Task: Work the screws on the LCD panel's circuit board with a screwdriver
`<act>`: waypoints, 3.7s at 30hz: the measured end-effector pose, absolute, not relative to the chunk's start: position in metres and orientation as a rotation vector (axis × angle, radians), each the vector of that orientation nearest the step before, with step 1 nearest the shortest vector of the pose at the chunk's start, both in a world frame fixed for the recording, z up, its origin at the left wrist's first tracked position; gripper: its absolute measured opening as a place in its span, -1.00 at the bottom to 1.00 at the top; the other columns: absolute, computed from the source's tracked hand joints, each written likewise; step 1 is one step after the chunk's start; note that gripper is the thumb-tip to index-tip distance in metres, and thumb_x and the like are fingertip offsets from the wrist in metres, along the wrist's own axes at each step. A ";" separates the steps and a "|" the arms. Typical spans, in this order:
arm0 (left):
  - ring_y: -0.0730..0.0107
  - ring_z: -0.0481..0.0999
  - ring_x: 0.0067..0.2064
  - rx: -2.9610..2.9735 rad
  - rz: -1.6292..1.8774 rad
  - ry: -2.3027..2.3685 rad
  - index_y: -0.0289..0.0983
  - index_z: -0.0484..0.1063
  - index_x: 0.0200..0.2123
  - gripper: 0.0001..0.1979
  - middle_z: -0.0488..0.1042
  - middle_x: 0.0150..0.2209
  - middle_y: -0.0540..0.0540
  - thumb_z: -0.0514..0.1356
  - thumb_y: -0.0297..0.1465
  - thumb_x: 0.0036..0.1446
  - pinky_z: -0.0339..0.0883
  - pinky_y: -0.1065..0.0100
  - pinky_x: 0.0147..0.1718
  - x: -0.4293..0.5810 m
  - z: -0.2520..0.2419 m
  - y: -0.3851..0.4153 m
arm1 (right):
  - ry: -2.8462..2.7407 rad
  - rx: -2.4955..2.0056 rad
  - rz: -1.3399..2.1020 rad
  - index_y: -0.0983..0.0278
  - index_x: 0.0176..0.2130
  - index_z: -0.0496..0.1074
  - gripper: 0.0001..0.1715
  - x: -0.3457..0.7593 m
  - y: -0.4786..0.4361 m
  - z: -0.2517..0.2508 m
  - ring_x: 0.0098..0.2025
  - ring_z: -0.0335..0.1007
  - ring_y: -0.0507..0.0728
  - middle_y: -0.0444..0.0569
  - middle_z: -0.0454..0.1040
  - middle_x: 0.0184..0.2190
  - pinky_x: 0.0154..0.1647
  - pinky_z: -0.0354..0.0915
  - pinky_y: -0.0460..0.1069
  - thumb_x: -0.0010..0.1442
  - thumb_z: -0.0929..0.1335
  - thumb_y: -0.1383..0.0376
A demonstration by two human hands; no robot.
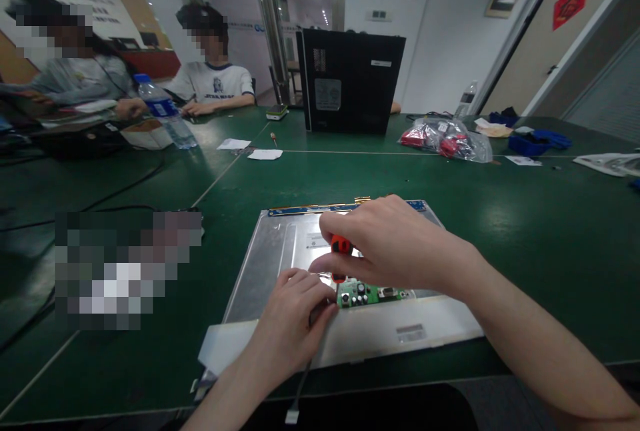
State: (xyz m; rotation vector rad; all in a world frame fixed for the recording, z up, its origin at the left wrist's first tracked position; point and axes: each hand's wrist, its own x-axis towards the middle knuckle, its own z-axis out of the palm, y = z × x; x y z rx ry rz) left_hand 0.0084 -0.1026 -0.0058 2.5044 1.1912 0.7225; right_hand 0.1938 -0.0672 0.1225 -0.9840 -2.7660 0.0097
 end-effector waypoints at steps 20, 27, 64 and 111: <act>0.25 0.43 -0.26 2.511 0.708 1.181 -0.23 0.43 -0.34 -0.89 0.52 -0.35 -0.05 0.11 -0.48 0.13 0.19 0.18 -0.17 0.009 -0.005 -0.101 | -2.714 -0.966 0.094 0.30 -0.27 0.36 -0.81 0.195 -0.068 0.124 -0.48 0.16 -0.01 -0.12 0.42 -0.45 -0.48 -0.08 -0.05 0.22 0.25 0.23; 0.29 0.41 -0.33 2.525 0.726 1.177 -0.24 0.39 -0.41 -0.90 0.48 -0.43 -0.02 0.10 -0.48 0.12 0.18 0.20 -0.21 0.010 -0.003 -0.102 | -2.705 -1.076 0.084 0.28 -0.45 0.41 -0.44 0.193 -0.066 0.125 -0.56 0.06 -0.02 -0.14 0.31 -0.61 -0.49 -0.12 -0.04 0.31 0.14 -0.02; 0.24 0.45 -0.24 2.510 0.720 1.176 -0.22 0.43 -0.32 -0.89 0.52 -0.34 -0.03 0.14 -0.50 0.11 0.18 0.19 -0.16 0.007 -0.009 -0.102 | -2.761 -0.936 0.168 0.29 -0.13 0.30 -0.75 0.195 -0.069 0.123 -0.46 0.27 0.03 -0.10 0.48 -0.41 -0.46 -0.02 -0.05 0.25 0.24 0.18; 0.25 0.42 -0.24 2.524 0.698 1.171 -0.21 0.41 -0.31 -0.90 0.51 -0.34 -0.04 0.12 -0.47 0.13 0.16 0.20 -0.16 0.007 -0.008 -0.101 | -2.757 -0.943 0.122 0.28 -0.16 0.28 -0.83 0.195 -0.067 0.121 -0.53 0.19 -0.01 -0.13 0.46 -0.45 -0.52 -0.08 -0.06 0.22 0.22 0.29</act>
